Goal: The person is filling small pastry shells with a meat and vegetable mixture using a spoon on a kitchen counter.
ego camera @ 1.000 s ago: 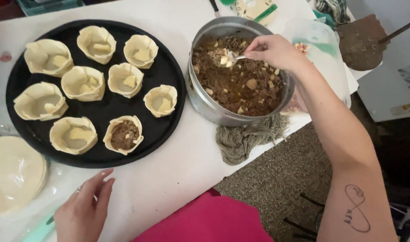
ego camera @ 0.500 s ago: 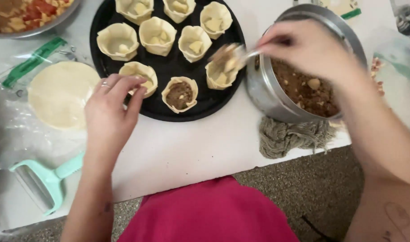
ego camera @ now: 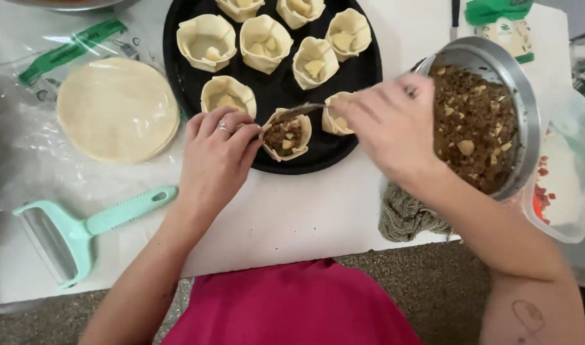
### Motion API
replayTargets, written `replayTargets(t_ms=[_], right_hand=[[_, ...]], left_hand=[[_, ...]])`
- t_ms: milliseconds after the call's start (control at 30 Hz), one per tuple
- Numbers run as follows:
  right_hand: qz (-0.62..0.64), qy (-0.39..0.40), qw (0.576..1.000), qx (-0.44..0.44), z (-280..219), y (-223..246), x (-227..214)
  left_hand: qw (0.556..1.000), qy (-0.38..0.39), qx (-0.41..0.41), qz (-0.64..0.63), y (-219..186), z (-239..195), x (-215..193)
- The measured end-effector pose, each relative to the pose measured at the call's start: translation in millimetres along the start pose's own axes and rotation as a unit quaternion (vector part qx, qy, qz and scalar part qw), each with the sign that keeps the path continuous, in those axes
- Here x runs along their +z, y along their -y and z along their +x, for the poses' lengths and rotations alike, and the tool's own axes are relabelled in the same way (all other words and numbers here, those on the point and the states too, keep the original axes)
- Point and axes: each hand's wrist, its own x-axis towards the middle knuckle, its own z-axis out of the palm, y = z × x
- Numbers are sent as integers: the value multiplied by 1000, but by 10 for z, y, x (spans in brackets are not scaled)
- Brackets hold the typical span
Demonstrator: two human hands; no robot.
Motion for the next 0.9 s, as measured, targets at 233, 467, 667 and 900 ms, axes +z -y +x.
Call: replayTargets(t_ms=[233,467,667,900], right_hand=[[170,221,948,153,23,142,54],[258,380,848,265,298,40,-77],[230,323,878,268,89,-54,-96],[99,266,887,364,-688,-1056,-1100]], left_hand=[[999,24,9,25,-12,18,-47],[998,54,17,17,-35,49,-96],[998,48,27,27,-19,38,-35],[995,46,76,35,-36,108,-93]])
